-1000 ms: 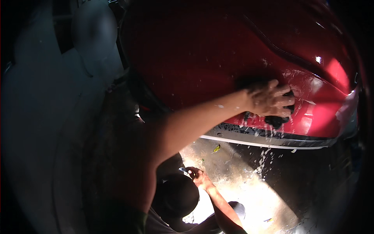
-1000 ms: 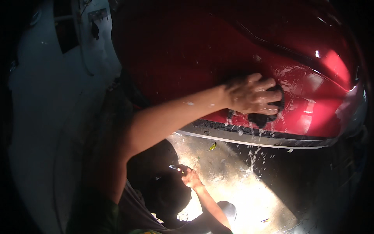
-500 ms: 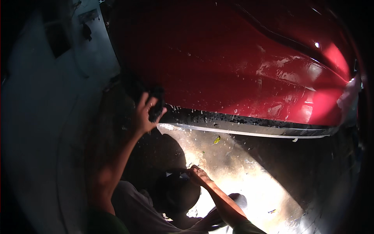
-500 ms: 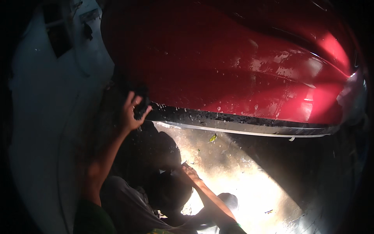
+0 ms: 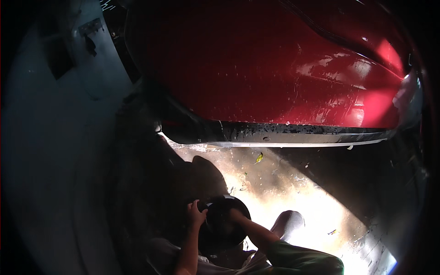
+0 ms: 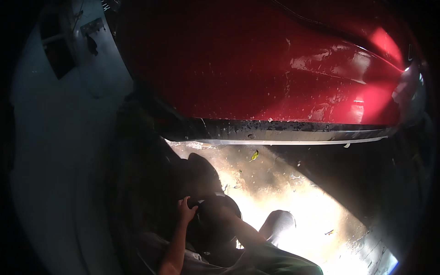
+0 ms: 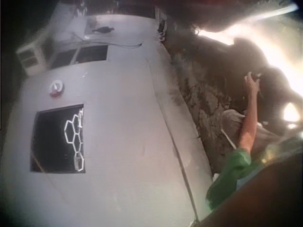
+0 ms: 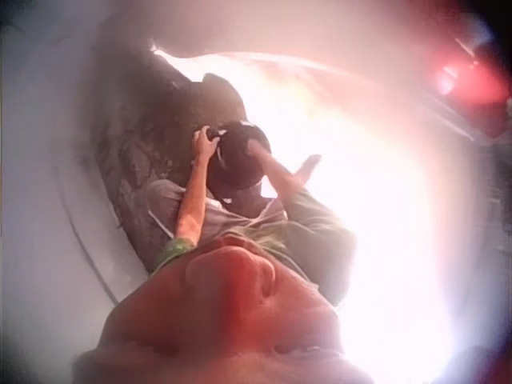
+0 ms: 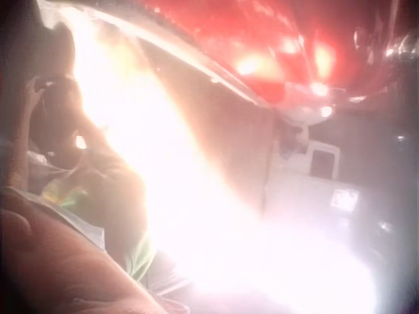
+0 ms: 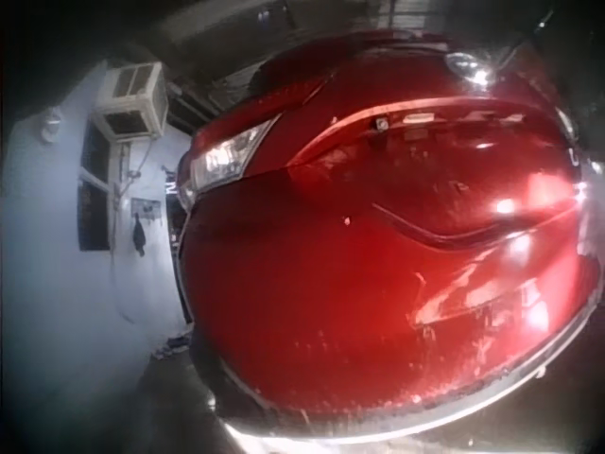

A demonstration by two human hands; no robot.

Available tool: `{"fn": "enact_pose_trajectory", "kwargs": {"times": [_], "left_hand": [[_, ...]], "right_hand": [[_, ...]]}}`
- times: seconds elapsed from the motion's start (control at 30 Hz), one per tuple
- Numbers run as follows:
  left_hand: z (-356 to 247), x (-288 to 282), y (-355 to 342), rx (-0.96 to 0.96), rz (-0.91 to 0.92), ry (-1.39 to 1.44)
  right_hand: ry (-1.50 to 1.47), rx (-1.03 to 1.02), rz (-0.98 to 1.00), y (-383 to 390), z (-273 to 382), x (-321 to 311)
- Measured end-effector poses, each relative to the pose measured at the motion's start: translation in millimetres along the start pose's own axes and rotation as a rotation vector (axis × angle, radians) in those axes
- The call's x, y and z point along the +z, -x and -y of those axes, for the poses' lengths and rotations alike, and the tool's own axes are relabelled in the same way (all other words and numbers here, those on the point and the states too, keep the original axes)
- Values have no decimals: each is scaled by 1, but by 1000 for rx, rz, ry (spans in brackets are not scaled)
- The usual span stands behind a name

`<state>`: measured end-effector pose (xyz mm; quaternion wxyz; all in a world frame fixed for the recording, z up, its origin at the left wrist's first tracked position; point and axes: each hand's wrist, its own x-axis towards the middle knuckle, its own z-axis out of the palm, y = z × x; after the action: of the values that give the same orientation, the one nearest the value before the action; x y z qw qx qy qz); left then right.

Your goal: The person sands the surface of a red car part using a sanding block and water from a bucket. They repeatedly dip the sanding block and their hands into the water to wet the surface and continue sanding.

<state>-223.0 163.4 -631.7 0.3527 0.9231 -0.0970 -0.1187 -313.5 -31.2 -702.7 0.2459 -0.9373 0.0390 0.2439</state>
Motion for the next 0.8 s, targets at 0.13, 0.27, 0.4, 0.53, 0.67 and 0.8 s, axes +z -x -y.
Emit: {"fn": "enact_pose_trajectory", "kwargs": {"times": [0.13,0.27,0.4,0.53,0.67,0.8], "left_hand": [[33,13,-6,-36,171,-340],[1,19,-27,167,263,-271],[-58,21,-17,508,380,-141],[-48,18,-13,684,409,-151],[-40,8,-39,819,541,-115],[-55,-1,-49,767,676,-214]], "right_hand": [[-93,121,-58,1,-2,31],[-168,296,-137,11,-24,46],[-283,473,-249,25,-34,60],[-417,594,-331,29,-11,88],[-514,694,-397,39,9,108],[-577,760,-460,43,25,121]]}}
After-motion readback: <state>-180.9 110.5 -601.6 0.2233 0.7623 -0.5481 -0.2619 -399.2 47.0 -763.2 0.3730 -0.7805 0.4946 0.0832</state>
